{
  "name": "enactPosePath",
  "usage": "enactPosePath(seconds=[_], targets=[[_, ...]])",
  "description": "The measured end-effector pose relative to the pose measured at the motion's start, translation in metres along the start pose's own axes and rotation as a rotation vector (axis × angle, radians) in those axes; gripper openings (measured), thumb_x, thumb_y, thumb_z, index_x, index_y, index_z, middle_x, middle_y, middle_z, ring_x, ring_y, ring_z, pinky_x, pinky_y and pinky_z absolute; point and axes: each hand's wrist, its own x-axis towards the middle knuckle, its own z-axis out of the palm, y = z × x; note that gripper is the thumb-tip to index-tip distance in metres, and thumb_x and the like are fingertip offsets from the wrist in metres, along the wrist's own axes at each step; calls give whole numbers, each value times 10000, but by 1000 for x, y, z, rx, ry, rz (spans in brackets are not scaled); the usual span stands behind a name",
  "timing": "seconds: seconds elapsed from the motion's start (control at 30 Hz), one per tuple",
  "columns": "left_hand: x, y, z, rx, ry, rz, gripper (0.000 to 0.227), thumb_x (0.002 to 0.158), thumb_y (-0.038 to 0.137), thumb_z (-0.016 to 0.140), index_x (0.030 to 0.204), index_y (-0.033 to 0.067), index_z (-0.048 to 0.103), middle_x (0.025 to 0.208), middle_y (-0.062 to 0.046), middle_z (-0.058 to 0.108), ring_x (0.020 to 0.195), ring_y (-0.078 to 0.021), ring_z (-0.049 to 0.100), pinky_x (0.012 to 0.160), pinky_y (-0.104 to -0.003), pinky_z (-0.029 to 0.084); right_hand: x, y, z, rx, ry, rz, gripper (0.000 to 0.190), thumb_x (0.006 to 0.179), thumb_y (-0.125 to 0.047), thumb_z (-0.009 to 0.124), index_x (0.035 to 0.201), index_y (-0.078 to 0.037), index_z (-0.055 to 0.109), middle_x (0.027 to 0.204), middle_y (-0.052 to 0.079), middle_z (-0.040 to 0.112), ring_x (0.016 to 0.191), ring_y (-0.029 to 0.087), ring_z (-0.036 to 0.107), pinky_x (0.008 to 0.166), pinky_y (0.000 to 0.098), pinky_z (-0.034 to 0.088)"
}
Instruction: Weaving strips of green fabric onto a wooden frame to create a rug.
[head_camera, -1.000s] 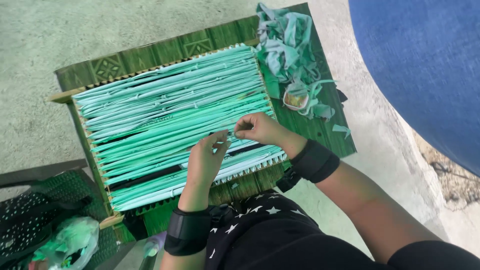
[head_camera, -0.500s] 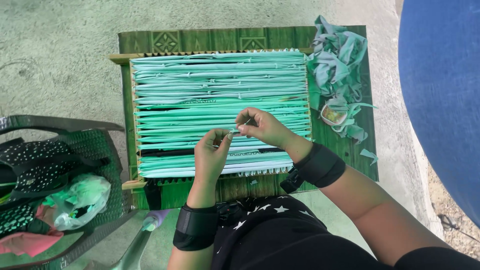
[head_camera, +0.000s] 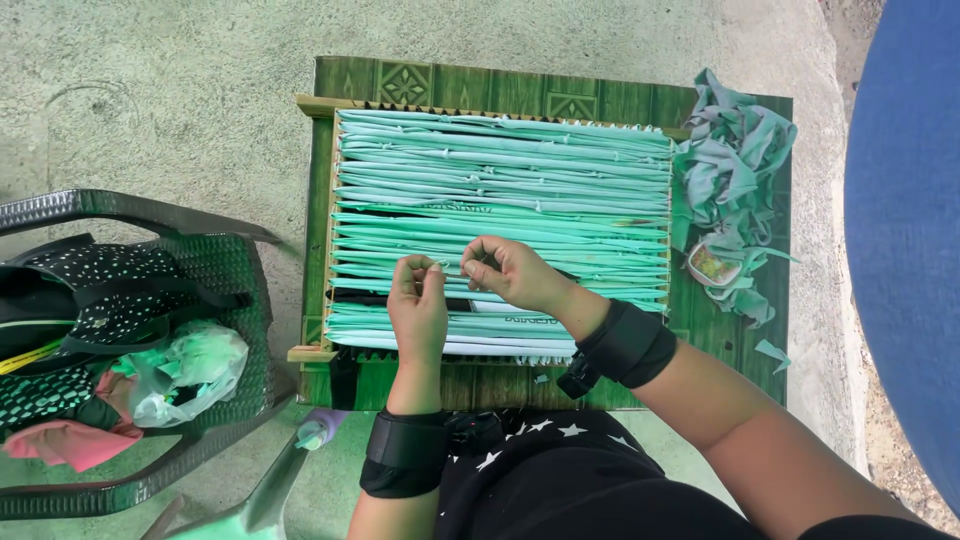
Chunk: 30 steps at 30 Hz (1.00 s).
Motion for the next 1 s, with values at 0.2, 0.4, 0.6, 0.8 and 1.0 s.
enactPosePath(seconds=[0.2, 0.4, 0.6, 0.8, 1.0], targets=[[15, 38, -16, 97, -80, -17, 86, 954, 114, 683, 1007, 52, 656, 875, 23, 668, 701, -41, 542, 615, -215, 460, 37, -11, 21, 7, 50, 76, 308, 971, -248, 717, 1182, -28, 676, 972, 17, 704, 877, 71, 635, 792, 267, 549], [51, 6, -49, -30, 28, -86, 52, 973, 102, 628, 988, 65, 595, 876, 12, 619, 710, -46, 509, 612, -220, 443, 73, -8, 37, 35, -2, 54, 218, 1018, -248, 674, 1072, -37, 660, 960, 3, 637, 847, 83, 589, 789, 271, 528], [86, -32, -75, -86, 87, -77, 37, 988, 85, 592, 977, 64, 563, 854, 3, 594, 736, -67, 523, 645, -244, 437, 116, -4, 51, -22, -175, 43, 192, 1030, -196, 535, 970, -46, 640, 1111, -20, 539, 986, 101, 521, 917, 289, 473], [116, -25, -97, 220, 49, -71, 118, 1000, 136, 634, 1059, 35, 624, 811, -27, 627, 721, -94, 560, 644, -272, 472, 154, -15, 60, 241, -150, 179, 250, 979, -146, 520, 1151, -76, 687, 1064, 24, 693, 952, 106, 638, 831, 285, 501], [126, 21, -116, 307, -123, -133, 267, 993, 218, 651, 1206, 59, 619, 772, -31, 668, 666, -107, 607, 621, -285, 503, 254, 41, 21, -320, 228, -32, 380, 940, -207, 770, 1300, -92, 723, 885, 3, 770, 742, 88, 701, 661, 304, 556]])
